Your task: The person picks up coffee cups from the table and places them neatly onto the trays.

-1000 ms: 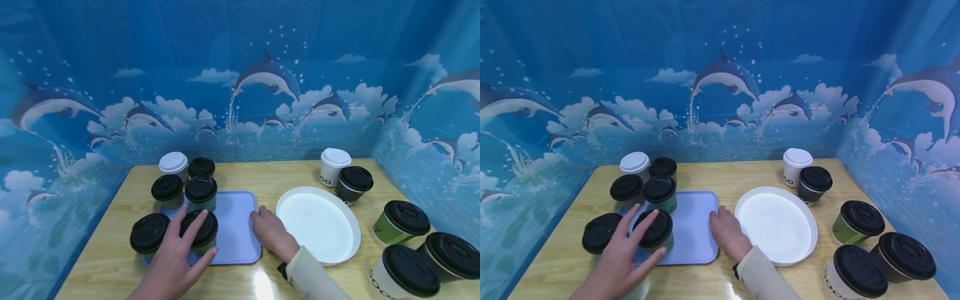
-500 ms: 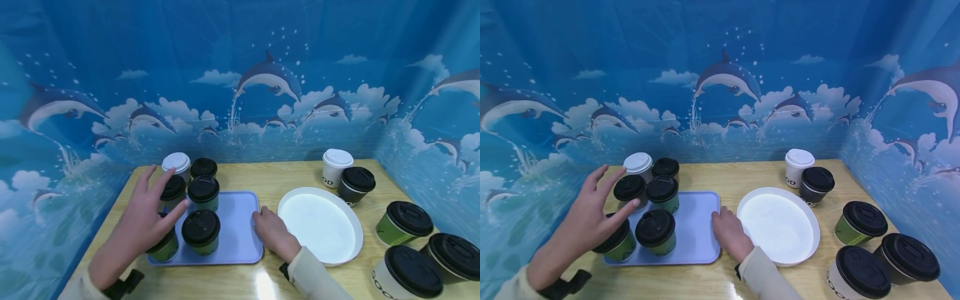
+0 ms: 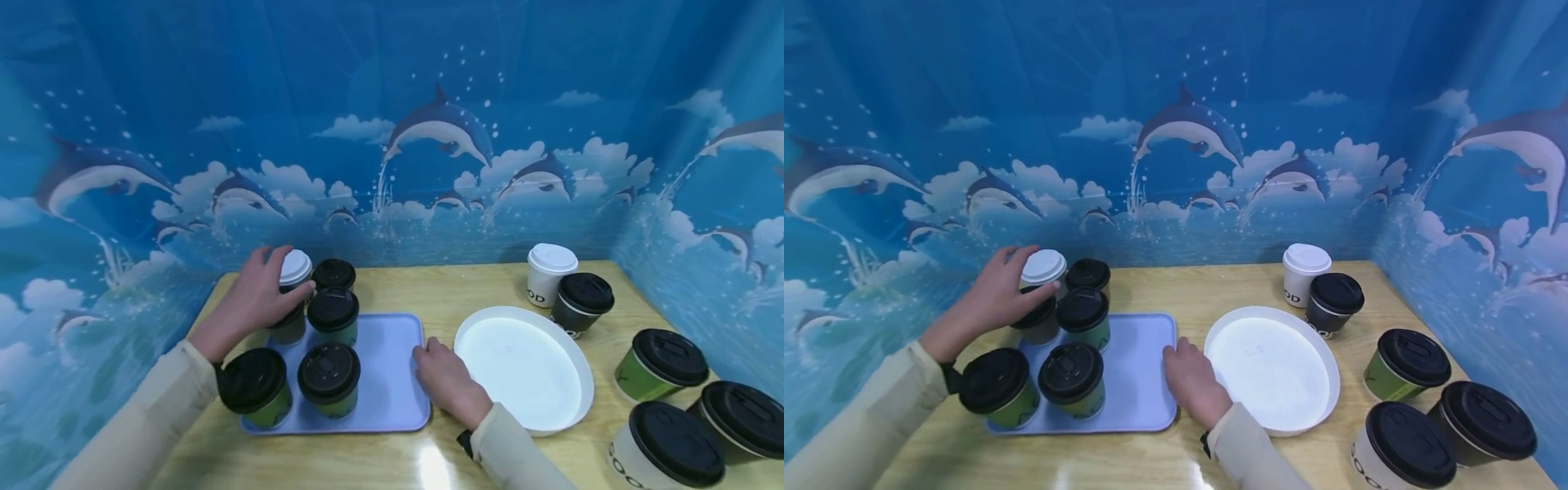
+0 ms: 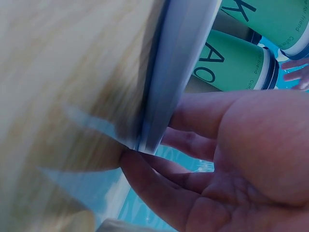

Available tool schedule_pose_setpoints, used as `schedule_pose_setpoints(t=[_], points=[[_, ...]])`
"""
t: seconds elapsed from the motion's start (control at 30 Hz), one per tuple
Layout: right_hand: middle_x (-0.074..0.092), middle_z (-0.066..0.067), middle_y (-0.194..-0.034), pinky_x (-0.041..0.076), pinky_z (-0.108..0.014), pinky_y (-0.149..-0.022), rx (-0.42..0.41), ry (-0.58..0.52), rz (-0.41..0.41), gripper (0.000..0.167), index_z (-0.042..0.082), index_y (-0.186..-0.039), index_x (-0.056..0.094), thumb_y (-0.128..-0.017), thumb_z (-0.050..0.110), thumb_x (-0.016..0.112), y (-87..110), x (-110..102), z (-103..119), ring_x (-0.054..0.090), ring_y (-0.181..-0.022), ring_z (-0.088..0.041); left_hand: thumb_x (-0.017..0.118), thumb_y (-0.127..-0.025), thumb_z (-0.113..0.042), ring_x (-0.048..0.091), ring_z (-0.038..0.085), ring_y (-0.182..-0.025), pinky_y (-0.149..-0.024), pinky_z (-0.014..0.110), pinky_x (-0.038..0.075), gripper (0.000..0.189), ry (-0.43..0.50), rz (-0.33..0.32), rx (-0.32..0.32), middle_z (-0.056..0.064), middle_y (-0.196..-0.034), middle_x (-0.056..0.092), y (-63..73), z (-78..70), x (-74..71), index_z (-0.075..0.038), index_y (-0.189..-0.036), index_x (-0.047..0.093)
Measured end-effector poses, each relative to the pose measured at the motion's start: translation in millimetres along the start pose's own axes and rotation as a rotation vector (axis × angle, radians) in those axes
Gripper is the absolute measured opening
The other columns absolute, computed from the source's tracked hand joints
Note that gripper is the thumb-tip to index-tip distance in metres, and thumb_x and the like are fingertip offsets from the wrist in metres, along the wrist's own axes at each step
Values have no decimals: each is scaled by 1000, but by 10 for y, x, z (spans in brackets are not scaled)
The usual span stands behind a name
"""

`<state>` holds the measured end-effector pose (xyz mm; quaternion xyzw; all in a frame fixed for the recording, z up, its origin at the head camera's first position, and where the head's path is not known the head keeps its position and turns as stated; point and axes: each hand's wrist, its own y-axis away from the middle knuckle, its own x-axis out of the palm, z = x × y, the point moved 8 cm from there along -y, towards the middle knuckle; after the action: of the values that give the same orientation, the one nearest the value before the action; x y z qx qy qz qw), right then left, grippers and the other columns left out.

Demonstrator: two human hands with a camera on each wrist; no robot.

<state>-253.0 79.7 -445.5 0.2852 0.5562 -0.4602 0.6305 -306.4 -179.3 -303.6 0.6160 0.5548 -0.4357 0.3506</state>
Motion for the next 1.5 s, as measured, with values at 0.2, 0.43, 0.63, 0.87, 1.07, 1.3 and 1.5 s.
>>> schedule_pose_setpoints(t=[0.2, 0.43, 0.63, 0.87, 1.07, 1.3, 1.5], points=[[53, -18, -86, 49, -47, -56, 21, -8, -8, 6, -2, -95, 62, -95, 3, 59, -9, -5, -8, 55, -69, -31, 59, -103, -46, 24, 61, -142, -106, 74, 33, 84, 7, 65, -53, 43, -158, 16, -340, 200, 34, 3, -161, 23], [53, -18, -86, 49, -46, -57, 22, -18, 7, 7, -3, -96, 63, -96, 2, 58, -4, -9, 10, 55, -69, -30, 57, -104, -46, 18, 61, -145, -110, 74, 29, 89, 15, 142, -101, 43, -160, 9, -566, 392, 56, 4, -163, 13], [53, -17, -87, 50, -46, -57, 30, -7, 18, 8, -3, -97, 63, -97, 3, 57, -11, -16, -4, 54, -70, -29, 55, -104, -48, 9, 60, -148, -113, 73, 24, 91, 28, 215, -118, 41, -162, 6, -737, 497, 82, 4, -163, 10], [53, -17, -87, 50, -45, -57, 24, -3, 23, 7, -3, -97, 63, -96, 4, 60, -8, 0, -2, 55, -70, -29, 60, -100, -54, 1, 61, -149, -114, 75, 19, 100, -1, 299, -186, 40, -163, -1, -835, 640, 222, 0, -165, 7], [53, -17, -87, 50, -45, -57, 17, 6, 15, 7, -3, -97, 63, -96, 4, 62, -9, -15, 6, 54, -69, -29, 61, -98, -55, 1, 60, -149, -114, 75, 19, 98, -15, 327, -173, 37, -164, 8, -883, 663, 345, -1, -165, 13], [52, -16, -86, 49, -43, -56, 21, -1, 30, 8, -3, -99, 64, -97, 4, 61, -14, -8, 15, 53, -69, -27, 63, -99, -50, 18, 59, -147, -113, 72, 28, 96, 25, 352, -196, 38, -162, 15, -905, 725, 430, -2, -165, 12], [53, -16, -87, 49, -43, -56, 25, 15, 34, 8, -3, -98, 63, -98, 6, 62, -14, -14, 16, 53, -69, -27, 64, -100, -42, 29, 57, -142, -111, 70, 32, 93, 44, 334, -161, 38, -159, 22, -922, 697, 451, 1, -164, 12]])
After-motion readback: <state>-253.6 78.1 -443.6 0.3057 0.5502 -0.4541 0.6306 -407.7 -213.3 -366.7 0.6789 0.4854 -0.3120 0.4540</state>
